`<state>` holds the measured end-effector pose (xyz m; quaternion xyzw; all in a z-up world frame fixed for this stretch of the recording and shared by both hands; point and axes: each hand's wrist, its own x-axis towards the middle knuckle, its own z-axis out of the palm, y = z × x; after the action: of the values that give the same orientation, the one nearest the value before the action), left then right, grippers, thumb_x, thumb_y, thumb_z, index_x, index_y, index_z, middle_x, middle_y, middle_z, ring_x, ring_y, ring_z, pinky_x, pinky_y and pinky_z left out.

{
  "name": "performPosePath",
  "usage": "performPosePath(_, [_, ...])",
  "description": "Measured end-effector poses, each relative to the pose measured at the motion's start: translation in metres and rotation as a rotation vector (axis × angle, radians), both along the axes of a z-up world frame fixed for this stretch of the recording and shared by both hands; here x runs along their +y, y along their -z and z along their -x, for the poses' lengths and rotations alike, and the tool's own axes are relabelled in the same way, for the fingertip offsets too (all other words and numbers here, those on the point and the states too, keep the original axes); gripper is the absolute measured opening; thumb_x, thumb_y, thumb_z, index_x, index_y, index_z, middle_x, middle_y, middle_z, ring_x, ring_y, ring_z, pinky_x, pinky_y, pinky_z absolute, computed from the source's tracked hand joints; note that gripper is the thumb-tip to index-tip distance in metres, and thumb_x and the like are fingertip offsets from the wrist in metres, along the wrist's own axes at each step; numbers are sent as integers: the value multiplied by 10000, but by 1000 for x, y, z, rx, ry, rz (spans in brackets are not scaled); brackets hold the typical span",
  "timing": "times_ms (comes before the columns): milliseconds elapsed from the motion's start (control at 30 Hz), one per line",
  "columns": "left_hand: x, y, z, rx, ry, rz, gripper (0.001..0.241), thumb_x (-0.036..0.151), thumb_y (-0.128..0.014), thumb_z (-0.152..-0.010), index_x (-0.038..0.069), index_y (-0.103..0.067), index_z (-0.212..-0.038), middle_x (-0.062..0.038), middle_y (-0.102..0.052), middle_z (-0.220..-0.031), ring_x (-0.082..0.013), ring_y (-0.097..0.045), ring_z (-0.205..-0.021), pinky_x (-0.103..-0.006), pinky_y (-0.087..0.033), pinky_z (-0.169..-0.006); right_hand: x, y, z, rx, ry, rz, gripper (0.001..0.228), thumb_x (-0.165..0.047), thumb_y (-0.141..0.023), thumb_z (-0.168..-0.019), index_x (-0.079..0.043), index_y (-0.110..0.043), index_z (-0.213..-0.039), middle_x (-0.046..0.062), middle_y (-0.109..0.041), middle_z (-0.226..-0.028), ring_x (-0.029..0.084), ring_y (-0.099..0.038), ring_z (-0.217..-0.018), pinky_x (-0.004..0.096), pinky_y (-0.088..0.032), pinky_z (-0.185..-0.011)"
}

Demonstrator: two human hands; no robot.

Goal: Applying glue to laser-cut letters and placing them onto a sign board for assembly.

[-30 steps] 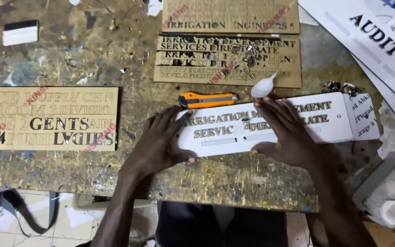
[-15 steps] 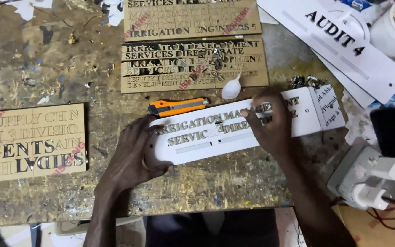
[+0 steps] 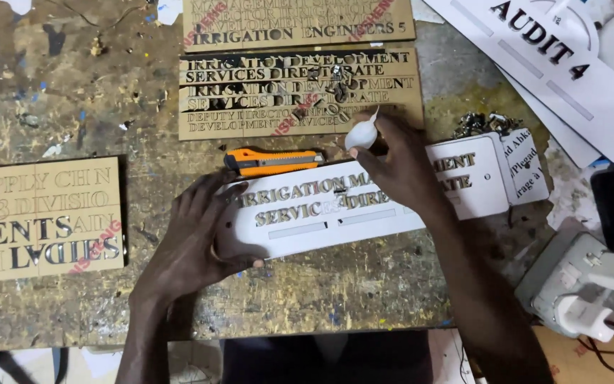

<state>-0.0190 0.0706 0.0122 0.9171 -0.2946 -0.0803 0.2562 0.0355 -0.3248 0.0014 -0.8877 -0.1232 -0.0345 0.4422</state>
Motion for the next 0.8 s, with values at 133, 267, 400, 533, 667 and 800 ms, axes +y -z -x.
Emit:
performPosePath(133, [-47, -1, 6, -183, -73, 186, 775, 581, -893, -867, 189, -618, -1476, -124, -553, -1594, -332, -514, -1443, -571, -436, -1197, 0, 4, 3, -69, 30, -70, 367, -111, -753, -1077, -20, -689, -1427, 190, -746, -1387, 340, -736, -1219, 398, -612, -942])
performPosePath(267, [-110, 7, 5, -328, -94, 248, 255, 331, -851, -1004, 114, -809, -1132, -62, -735, -1146, -293, -571, -1094, -470, -445, -881, -1, -1, 7, -141, 99, -87, 400, -167, -730, -1116, -41, -656, -1488, 177, -710, -1451, 340, -708, -1312, 408, -616, -956])
performPosePath(400, [-142, 19, 7, -396, -79, 125, 431, 455, -722, -1121, 66, -749, -1304, -134, -648, -1167, -333, -528, -1001, -493, -448, -775, 5, -6, 13, -230, 145, -92, 366, -70, -718, -1110, -11, -674, -1469, 201, -690, -1435, 358, -724, -1309, 387, -676, -974])
performPosePath(533, [-148, 18, 3, -353, -58, 88, 452, 458, -694, -1124, 105, -716, -1404, -141, -647, -1240, -359, -549, -985, -525, -457, -776, 9, -8, 15, -288, 155, -16, 338, -165, -728, -1142, -12, -701, -1441, 184, -700, -1322, 322, -733, -1160, 381, -634, -880])
performPosePath(667, [-152, 19, -4, -380, -4, 95, 428, 370, -753, -1102, 88, -736, -1424, -160, -658, -1279, -397, -575, -1133, -534, -500, -852, 7, -7, 16, -365, 158, 75, 267, -104, -769, -1107, 12, -718, -1342, 183, -756, -1301, 351, -715, -1185, 426, -585, -944])
performPosePath(800, [-152, 19, -5, -317, 9, 116, 393, 314, -763, -1087, 95, -733, -1412, -168, -676, -1315, -413, -595, -1143, -552, -513, -881, 8, -9, 17, -379, 166, 81, 261, -133, -782, -1114, 6, -729, -1328, 154, -770, -1243, 317, -707, -1110, 408, -576, -889])
